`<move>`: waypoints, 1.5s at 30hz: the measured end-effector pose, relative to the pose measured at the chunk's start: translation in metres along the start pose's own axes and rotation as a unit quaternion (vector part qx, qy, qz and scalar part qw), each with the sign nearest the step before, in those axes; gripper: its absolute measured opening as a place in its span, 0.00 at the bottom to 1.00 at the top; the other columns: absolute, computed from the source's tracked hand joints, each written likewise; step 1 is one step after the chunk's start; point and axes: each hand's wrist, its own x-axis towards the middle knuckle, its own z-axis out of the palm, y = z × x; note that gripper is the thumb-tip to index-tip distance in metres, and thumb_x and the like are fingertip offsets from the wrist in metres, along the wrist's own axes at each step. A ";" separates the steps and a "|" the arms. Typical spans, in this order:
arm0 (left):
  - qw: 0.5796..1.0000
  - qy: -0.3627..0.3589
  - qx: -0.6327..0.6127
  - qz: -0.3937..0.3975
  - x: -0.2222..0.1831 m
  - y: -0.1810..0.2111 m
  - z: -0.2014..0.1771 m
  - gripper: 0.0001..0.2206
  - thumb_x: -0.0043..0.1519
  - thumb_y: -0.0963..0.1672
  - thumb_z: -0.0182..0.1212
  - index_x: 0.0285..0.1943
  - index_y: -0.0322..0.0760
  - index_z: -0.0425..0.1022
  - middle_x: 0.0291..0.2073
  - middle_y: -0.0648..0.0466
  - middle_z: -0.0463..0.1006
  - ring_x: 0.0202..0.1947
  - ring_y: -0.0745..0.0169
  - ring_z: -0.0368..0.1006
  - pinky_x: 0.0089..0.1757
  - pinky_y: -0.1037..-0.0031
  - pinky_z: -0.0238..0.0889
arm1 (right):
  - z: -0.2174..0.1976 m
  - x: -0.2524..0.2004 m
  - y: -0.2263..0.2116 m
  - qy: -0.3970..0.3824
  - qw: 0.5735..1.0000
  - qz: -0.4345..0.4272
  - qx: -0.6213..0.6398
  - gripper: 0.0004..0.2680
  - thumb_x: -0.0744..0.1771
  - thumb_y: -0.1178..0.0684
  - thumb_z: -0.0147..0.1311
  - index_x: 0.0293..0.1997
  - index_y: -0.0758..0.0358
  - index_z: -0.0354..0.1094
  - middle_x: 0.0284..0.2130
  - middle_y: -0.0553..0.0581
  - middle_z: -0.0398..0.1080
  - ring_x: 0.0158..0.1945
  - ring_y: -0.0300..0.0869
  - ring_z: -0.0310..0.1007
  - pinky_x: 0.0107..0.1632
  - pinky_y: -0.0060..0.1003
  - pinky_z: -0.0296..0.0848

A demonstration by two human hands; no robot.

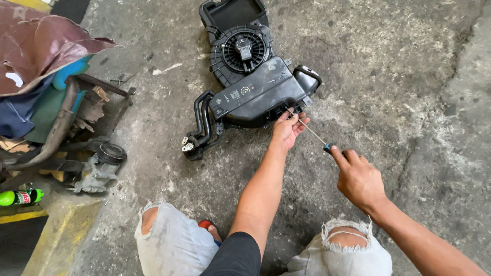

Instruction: The person disassembles a car air conditioning blower assembly on the floor, using a screwdriver and a pry tool to remove screws and separate plastic housing sections. The person retrieves tools from a nearby rack and continues prying apart the housing until the fan and casing are separated.

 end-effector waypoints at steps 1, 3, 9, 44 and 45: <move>1.000 0.000 0.004 0.003 -0.003 0.000 0.001 0.17 0.68 0.39 0.53 0.67 0.40 0.63 0.45 0.45 0.82 0.44 0.49 0.81 0.38 0.68 0.73 | 0.001 -0.002 0.001 0.033 0.986 -0.072 -0.144 0.25 0.62 0.61 0.56 0.69 0.50 0.61 0.45 0.55 0.73 0.41 0.45 0.73 0.39 0.40 0.76; 1.000 -0.005 0.012 0.015 -0.004 0.004 0.008 0.18 0.68 0.39 0.53 0.68 0.38 0.65 0.46 0.46 0.82 0.44 0.50 0.82 0.39 0.69 0.73 | 0.000 0.004 0.005 0.041 0.985 0.008 0.165 0.24 0.61 0.60 0.62 0.65 0.55 0.66 0.49 0.58 0.73 0.44 0.46 0.75 0.43 0.42 0.76; 0.998 0.008 -0.051 0.017 -0.004 -0.002 0.009 0.17 0.68 0.39 0.54 0.67 0.38 0.66 0.46 0.48 0.82 0.45 0.52 0.81 0.42 0.68 0.74 | 0.003 0.008 0.015 -0.015 0.982 0.033 0.186 0.23 0.63 0.61 0.54 0.67 0.55 0.63 0.52 0.59 0.73 0.39 0.48 0.69 0.37 0.42 0.71; 0.989 0.052 -0.128 0.043 0.011 -0.020 0.005 0.20 0.68 0.40 0.55 0.70 0.43 0.65 0.45 0.50 0.81 0.46 0.53 0.81 0.43 0.69 0.75 | -0.012 0.009 0.002 0.033 0.968 0.069 0.240 0.20 0.65 0.58 0.56 0.64 0.47 0.68 0.40 0.57 0.73 0.32 0.42 0.68 0.33 0.39 0.67; 0.989 0.053 -0.129 0.045 0.012 -0.019 0.004 0.20 0.67 0.40 0.55 0.70 0.42 0.65 0.45 0.50 0.81 0.45 0.53 0.81 0.43 0.68 0.75 | -0.017 0.016 0.001 -0.056 0.853 0.189 0.482 0.20 0.66 0.57 0.56 0.67 0.49 0.66 0.40 0.60 0.73 0.28 0.38 0.61 0.28 0.35 0.60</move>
